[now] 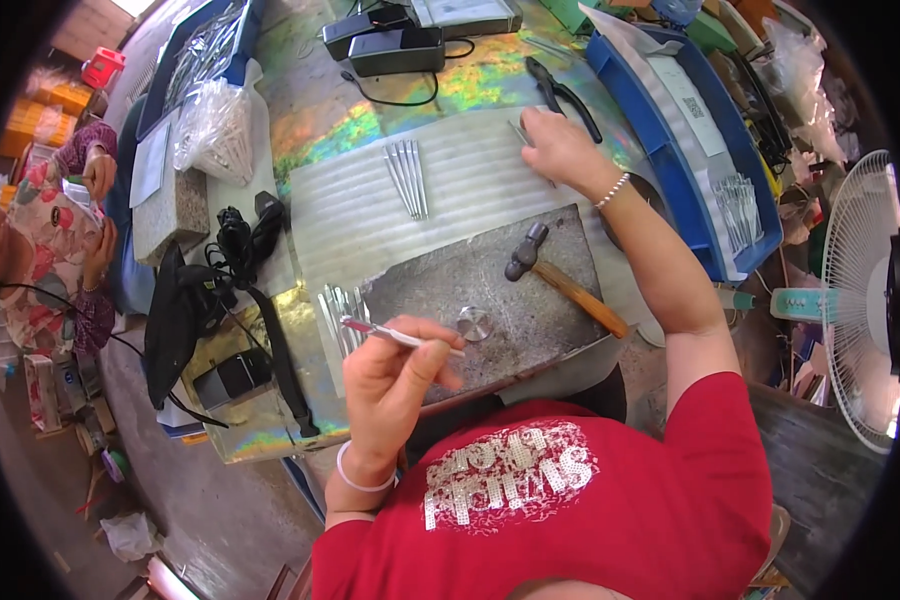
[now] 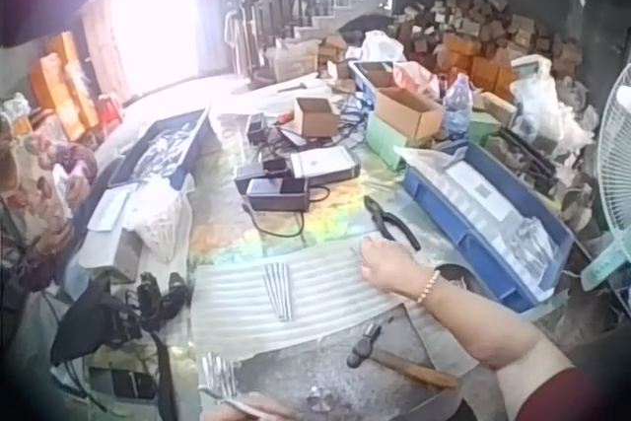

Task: Shaping and hammering small metal components on a stone anvil block.

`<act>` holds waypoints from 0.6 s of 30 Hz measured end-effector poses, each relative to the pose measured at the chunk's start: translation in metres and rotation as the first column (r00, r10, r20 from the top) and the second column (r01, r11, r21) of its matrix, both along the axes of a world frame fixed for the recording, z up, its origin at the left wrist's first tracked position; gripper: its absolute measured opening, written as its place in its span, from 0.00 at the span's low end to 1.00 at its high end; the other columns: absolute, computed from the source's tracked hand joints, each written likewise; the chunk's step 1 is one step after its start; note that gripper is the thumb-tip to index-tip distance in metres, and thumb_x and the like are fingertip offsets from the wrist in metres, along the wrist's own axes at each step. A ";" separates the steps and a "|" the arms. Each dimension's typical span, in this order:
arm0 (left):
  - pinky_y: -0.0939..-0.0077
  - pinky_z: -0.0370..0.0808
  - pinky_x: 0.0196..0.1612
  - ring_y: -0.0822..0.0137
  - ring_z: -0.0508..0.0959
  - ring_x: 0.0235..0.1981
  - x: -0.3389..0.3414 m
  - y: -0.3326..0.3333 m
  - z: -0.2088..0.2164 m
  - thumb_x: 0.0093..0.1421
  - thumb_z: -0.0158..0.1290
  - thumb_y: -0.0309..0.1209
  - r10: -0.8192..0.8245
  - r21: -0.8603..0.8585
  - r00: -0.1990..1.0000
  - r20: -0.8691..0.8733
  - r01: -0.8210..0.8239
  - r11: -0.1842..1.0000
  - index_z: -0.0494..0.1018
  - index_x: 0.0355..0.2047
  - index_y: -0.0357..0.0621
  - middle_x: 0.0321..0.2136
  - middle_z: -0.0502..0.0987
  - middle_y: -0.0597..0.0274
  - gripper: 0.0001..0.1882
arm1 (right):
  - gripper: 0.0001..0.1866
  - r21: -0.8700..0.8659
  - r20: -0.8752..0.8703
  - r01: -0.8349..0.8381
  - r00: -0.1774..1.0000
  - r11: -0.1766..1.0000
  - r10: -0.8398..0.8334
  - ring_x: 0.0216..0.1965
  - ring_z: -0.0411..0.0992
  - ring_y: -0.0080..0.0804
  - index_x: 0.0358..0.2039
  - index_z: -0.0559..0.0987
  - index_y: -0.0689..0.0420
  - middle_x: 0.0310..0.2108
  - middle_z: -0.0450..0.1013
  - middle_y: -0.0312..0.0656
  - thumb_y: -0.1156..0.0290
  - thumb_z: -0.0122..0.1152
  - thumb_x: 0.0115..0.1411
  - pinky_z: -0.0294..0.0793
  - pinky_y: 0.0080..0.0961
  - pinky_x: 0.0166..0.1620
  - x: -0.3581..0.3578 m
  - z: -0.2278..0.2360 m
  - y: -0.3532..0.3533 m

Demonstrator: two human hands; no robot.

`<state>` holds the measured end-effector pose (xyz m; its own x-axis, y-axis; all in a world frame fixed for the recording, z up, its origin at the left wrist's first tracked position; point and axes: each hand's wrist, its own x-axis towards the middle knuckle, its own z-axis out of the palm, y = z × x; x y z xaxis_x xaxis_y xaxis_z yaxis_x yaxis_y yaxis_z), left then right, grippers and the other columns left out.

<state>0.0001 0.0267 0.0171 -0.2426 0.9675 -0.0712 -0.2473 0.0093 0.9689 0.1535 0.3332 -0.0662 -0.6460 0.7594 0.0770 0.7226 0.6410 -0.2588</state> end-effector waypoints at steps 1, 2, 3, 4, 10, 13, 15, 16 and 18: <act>0.87 0.72 0.24 0.75 0.76 0.24 0.002 -0.002 0.003 0.62 0.49 0.23 0.020 -0.033 0.999 0.047 -0.019 0.999 0.68 0.43 0.32 0.30 0.77 0.54 0.10 | 0.13 -0.001 0.098 0.027 0.995 1.000 -0.026 0.35 0.72 0.54 0.35 0.69 0.64 0.30 0.72 0.57 0.72 0.53 0.49 0.71 0.42 0.37 -0.005 -0.003 0.004; 0.88 0.71 0.23 0.76 0.76 0.23 0.002 -0.001 0.007 0.61 0.50 0.21 0.021 -0.081 0.994 0.106 -0.012 0.997 0.66 0.46 0.32 0.27 0.77 0.55 0.13 | 0.13 0.004 0.094 0.030 0.995 1.000 -0.030 0.35 0.72 0.54 0.35 0.69 0.64 0.30 0.72 0.57 0.72 0.53 0.49 0.71 0.42 0.37 -0.005 -0.004 0.011; 0.88 0.71 0.23 0.76 0.76 0.23 0.002 -0.002 0.009 0.61 0.50 0.21 0.022 -0.080 0.994 0.103 -0.013 0.997 0.66 0.46 0.32 0.27 0.77 0.55 0.13 | 0.13 0.001 0.067 0.022 0.998 1.000 -0.022 0.34 0.72 0.54 0.34 0.69 0.65 0.30 0.72 0.57 0.73 0.53 0.47 0.70 0.43 0.37 -0.006 -0.003 0.014; 0.88 0.71 0.22 0.76 0.76 0.22 0.001 -0.003 0.010 0.61 0.49 0.21 -0.004 -0.090 0.993 0.117 0.015 0.996 0.64 0.48 0.32 0.26 0.77 0.56 0.15 | 0.12 -0.001 0.042 0.018 0.999 1.000 -0.018 0.34 0.71 0.55 0.32 0.69 0.65 0.29 0.72 0.57 0.74 0.53 0.46 0.70 0.43 0.37 -0.003 -0.001 0.015; 0.84 0.72 0.31 0.74 0.77 0.27 0.000 -0.002 -0.002 0.63 0.47 0.23 0.008 -0.029 0.995 -0.095 -0.011 1.000 0.74 0.39 0.33 0.24 0.77 0.63 0.09 | 0.09 -0.279 -0.342 -0.140 0.939 0.950 0.038 0.22 0.71 0.37 0.31 0.72 0.63 0.20 0.70 0.45 0.70 0.52 0.55 0.69 0.33 0.27 0.018 0.093 -0.051; 0.85 0.72 0.32 0.75 0.76 0.28 0.006 0.005 -0.008 0.62 0.48 0.21 -0.038 0.061 0.993 -0.116 0.045 0.997 0.74 0.40 0.33 0.25 0.77 0.63 0.08 | 0.06 -0.594 -0.448 -0.310 0.894 0.742 0.014 0.23 0.67 0.15 0.31 0.71 0.62 0.22 0.67 0.33 0.73 0.50 0.61 0.67 0.15 0.25 0.032 0.129 -0.115; 0.86 0.72 0.31 0.76 0.76 0.28 0.015 0.007 -0.009 0.61 0.49 0.20 -0.077 0.006 0.997 -0.014 0.077 0.997 0.71 0.45 0.33 0.29 0.78 0.62 0.12 | 0.03 -0.551 -0.589 -0.456 0.806 0.699 0.062 0.24 0.70 0.18 0.33 0.71 0.64 0.24 0.69 0.35 0.78 0.53 0.59 0.69 0.14 0.25 0.039 0.126 -0.149; 0.86 0.73 0.32 0.76 0.77 0.29 0.018 0.007 -0.009 0.60 0.49 0.19 -0.071 -0.034 0.996 0.058 0.073 0.997 0.70 0.47 0.33 0.30 0.78 0.61 0.13 | 0.04 -0.617 -0.602 -0.467 0.799 0.634 0.003 0.24 0.71 0.19 0.34 0.71 0.65 0.25 0.70 0.36 0.79 0.54 0.58 0.70 0.14 0.25 0.040 0.124 -0.162; 0.86 0.74 0.33 0.77 0.77 0.30 0.021 0.009 -0.010 0.60 0.50 0.19 -0.109 -0.038 0.992 0.057 0.111 0.993 0.68 0.46 0.32 0.31 0.78 0.61 0.13 | 0.05 -0.783 -0.586 -0.449 0.765 0.431 -0.268 0.23 0.71 0.19 0.35 0.71 0.66 0.25 0.70 0.36 0.80 0.54 0.58 0.71 0.14 0.26 0.035 0.122 -0.186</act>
<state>0.0208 0.0357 0.0067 -0.1293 0.9841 -0.1216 -0.2953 0.0789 0.9521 0.1881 0.1475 0.0559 -0.7994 0.5666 -0.1999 0.1451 -0.1408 -0.9794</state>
